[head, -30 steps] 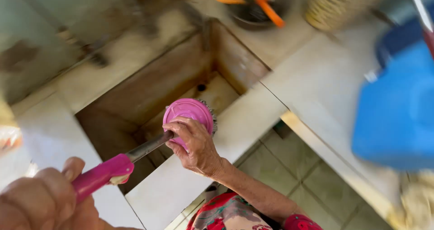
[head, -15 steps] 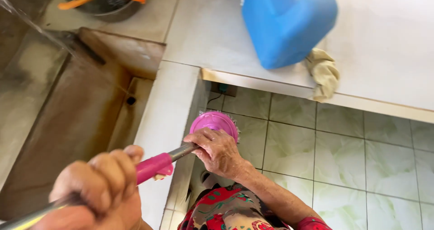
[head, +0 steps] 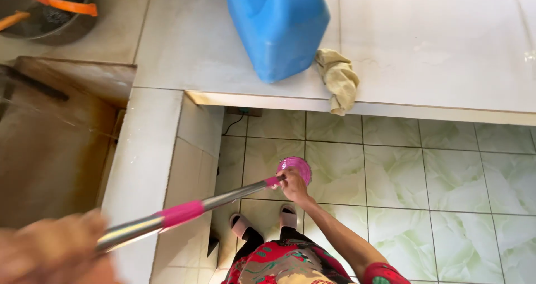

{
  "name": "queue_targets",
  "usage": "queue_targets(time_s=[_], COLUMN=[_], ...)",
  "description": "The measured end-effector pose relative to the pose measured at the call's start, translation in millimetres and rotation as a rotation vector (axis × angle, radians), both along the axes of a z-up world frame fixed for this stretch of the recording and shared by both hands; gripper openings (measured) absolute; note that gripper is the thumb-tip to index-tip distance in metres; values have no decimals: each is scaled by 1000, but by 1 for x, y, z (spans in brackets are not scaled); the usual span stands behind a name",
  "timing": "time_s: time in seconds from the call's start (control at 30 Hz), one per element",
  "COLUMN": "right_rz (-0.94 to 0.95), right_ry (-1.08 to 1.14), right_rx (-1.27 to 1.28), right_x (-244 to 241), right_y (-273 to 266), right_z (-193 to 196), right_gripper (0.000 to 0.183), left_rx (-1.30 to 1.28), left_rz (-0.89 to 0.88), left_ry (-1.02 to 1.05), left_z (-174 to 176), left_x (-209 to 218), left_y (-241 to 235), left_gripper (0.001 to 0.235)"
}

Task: The person mops the tiled floor in a utility or water production area after cleaning a basin.

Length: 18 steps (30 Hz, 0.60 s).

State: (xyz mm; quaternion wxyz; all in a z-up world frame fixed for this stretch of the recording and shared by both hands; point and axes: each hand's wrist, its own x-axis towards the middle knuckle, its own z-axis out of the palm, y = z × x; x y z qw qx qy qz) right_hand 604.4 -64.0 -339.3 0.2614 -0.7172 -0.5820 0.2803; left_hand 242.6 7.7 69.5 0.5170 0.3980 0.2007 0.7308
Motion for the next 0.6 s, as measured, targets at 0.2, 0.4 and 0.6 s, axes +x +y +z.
queue_targets(time_s=[0.2,0.4,0.6], right_rz=[-1578,-1179,-786], right_ry=[1726,2202,1823], right_rx=[-526,-406,-453], right_x=[5,-3,-26], right_y=[38,48,28], right_z=[15,-1,-25], right_gripper=[40,19,24], left_rx=[-64,-500,-663], left_rz=[27,-239,-466], left_ry=[-90,201,465], left_z=[-89,-203,-235], left_x=[189,234,205], left_y=[2,-35,-49], left_gripper=[27,10,21])
